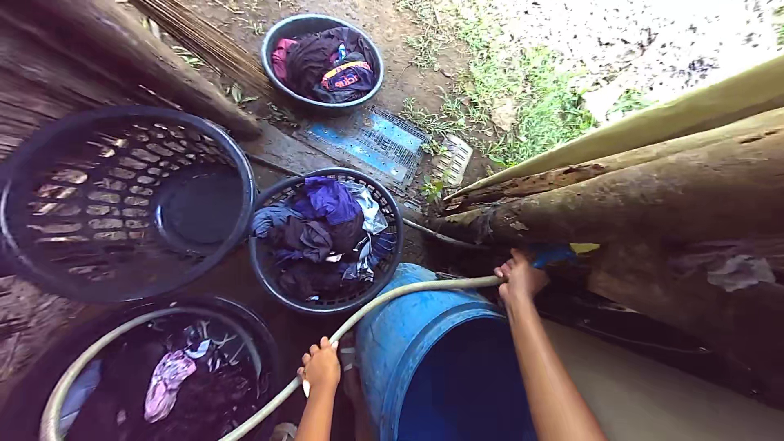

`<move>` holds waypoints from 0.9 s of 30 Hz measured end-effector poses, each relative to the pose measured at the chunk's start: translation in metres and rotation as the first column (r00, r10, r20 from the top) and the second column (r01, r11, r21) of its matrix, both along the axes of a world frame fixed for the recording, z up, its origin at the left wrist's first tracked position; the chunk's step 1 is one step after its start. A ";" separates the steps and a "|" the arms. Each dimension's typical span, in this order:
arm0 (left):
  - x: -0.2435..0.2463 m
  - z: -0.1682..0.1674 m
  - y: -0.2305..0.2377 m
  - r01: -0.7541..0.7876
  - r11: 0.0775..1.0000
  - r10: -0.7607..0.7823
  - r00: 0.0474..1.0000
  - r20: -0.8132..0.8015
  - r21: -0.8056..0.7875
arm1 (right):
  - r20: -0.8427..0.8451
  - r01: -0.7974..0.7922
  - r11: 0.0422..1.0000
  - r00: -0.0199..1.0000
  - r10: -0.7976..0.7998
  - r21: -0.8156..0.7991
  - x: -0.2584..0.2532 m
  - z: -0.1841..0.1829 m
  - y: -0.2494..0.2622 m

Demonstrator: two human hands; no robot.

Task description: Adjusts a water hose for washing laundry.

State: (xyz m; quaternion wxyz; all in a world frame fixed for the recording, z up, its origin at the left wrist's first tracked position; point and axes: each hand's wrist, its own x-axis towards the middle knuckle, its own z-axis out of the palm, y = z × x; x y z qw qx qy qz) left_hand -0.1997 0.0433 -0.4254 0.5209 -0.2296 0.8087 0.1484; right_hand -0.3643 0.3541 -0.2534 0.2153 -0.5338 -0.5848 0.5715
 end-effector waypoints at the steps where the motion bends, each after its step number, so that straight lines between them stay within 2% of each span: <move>1: 0.000 -0.004 0.001 0.002 1.000 -0.002 1.000 0.001 -0.003 | -0.026 -0.037 0.999 0.999 0.036 -0.025 0.002 0.001 0.002; 5: -0.007 -0.017 0.012 0.017 1.000 -0.017 1.000 -0.013 0.002 | -0.104 -0.140 0.987 0.986 0.132 -0.078 0.005 -0.001 0.015; 9: -0.007 -0.020 0.010 0.041 0.998 -0.042 0.999 0.011 0.053 | -0.271 -0.292 0.952 0.927 0.259 -0.090 0.021 -0.012 0.026; 12: -0.015 -0.008 0.002 -0.046 0.984 0.051 0.998 -0.026 0.174 | -0.374 -0.431 0.895 0.853 0.363 -0.115 0.034 -0.012 0.033; 15: -0.030 0.022 0.009 -0.115 0.929 0.191 0.963 -0.190 0.351 | -0.396 -0.458 0.874 0.841 0.368 -0.162 0.051 -0.005 0.042; 18: -0.063 0.062 0.041 -0.139 0.865 0.354 0.851 -0.388 0.482 | -0.232 -0.302 0.942 0.936 0.264 -0.144 0.063 0.015 0.049; 20: -0.090 0.097 0.074 -0.121 0.809 0.430 0.789 -0.439 0.576 | -0.095 -0.220 0.971 0.973 0.211 -0.095 0.073 0.028 0.056; 23: -0.120 0.144 0.131 0.010 0.694 0.414 0.812 -0.411 0.719 | 0.063 -0.367 0.929 0.927 0.369 -0.037 0.095 0.041 0.071; 25: -0.130 0.163 0.170 0.128 0.607 0.340 0.850 -0.402 0.784 | 0.208 -0.550 0.832 0.824 0.527 0.072 0.103 0.050 0.078; 26: -0.133 0.168 0.190 0.183 0.576 0.293 0.863 -0.411 0.796 | 0.296 -0.664 0.729 0.739 0.605 0.167 0.105 0.055 0.079; 27: -0.136 0.173 0.208 0.231 0.558 0.240 0.874 -0.421 0.797 | 0.391 -0.765 0.576 0.643 0.659 0.288 0.107 0.059 0.079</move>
